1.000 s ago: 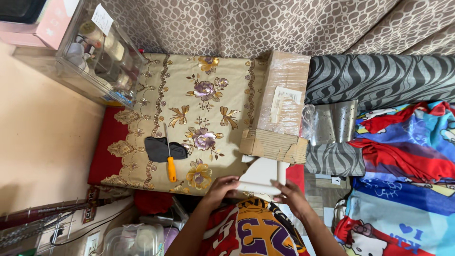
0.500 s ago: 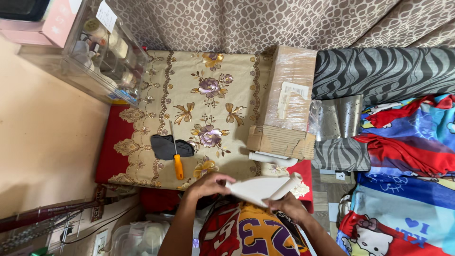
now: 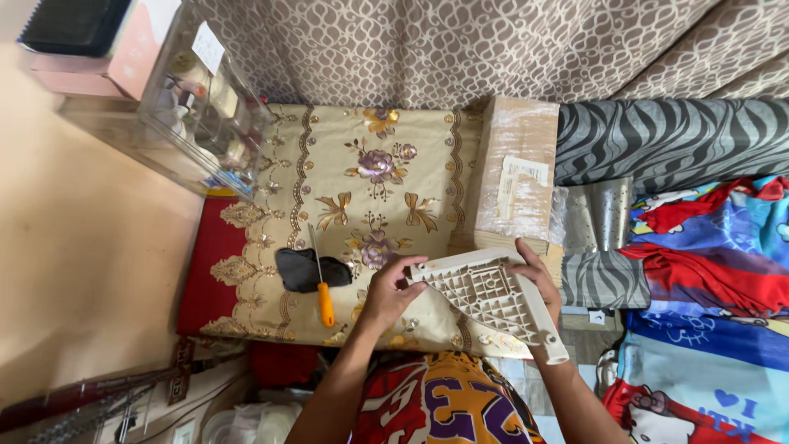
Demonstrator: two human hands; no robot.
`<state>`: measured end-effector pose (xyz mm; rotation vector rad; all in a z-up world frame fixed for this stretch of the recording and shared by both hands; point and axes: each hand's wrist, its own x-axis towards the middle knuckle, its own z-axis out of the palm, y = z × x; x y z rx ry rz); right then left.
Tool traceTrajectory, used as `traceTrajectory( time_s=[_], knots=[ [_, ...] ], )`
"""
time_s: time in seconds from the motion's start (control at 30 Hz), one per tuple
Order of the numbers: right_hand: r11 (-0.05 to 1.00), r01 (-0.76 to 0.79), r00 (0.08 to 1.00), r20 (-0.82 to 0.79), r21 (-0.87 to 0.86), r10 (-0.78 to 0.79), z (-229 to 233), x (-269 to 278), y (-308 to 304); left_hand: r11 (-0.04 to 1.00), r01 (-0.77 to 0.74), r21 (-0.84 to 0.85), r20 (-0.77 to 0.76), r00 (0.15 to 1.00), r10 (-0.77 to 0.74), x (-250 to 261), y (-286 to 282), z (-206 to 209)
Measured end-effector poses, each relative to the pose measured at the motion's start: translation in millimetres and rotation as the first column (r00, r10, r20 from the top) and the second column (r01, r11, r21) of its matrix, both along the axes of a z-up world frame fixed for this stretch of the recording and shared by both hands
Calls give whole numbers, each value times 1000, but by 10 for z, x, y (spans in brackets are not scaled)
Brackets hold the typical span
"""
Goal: The person opens a cardboard box and removes several items, including white plastic pieces, metal rods, and small hardware components, placing them on a table.
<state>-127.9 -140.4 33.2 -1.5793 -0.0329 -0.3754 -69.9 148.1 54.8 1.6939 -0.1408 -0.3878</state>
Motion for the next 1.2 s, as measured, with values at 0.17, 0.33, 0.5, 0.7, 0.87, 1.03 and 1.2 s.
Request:
traceTrajectory(
  time_s=[0.17, 0.33, 0.5, 0.7, 0.87, 1.03, 1.2],
  knots=[
    [998, -22, 1000, -3, -55, 22, 262, 234, 150, 997, -58, 43, 464, 885, 32, 109, 74, 148],
    [957, -289, 948, 147, 35, 281, 258, 545, 316, 984, -100, 147, 538, 843, 5, 183, 219, 22],
    [999, -26, 859, -512, -40, 2, 201, 504, 416, 954, -137, -266, -172, 981, 93, 392, 381, -478],
    [985, -169, 675, -724, 34, 141, -277, 120, 415, 862, -481, -160, -299, 856, 422, 1081, 970, -1269],
    [992, -27, 488, -864, 125, 122, -893, -406, 168, 785, -609, -115, -343, 766, 544, 1830, 1527, -1777],
    [935, 245, 489, -866, 255, 108, -1209, -662, -124, 761, -649, -22, -402, 702, 588, 2382, 1866, -1965],
    [900, 375, 486, -874, 221, 13, -1073, -600, -286, 678, -727, 110, -464, 566, 681, 2730, 2013, -1941]
  ],
)
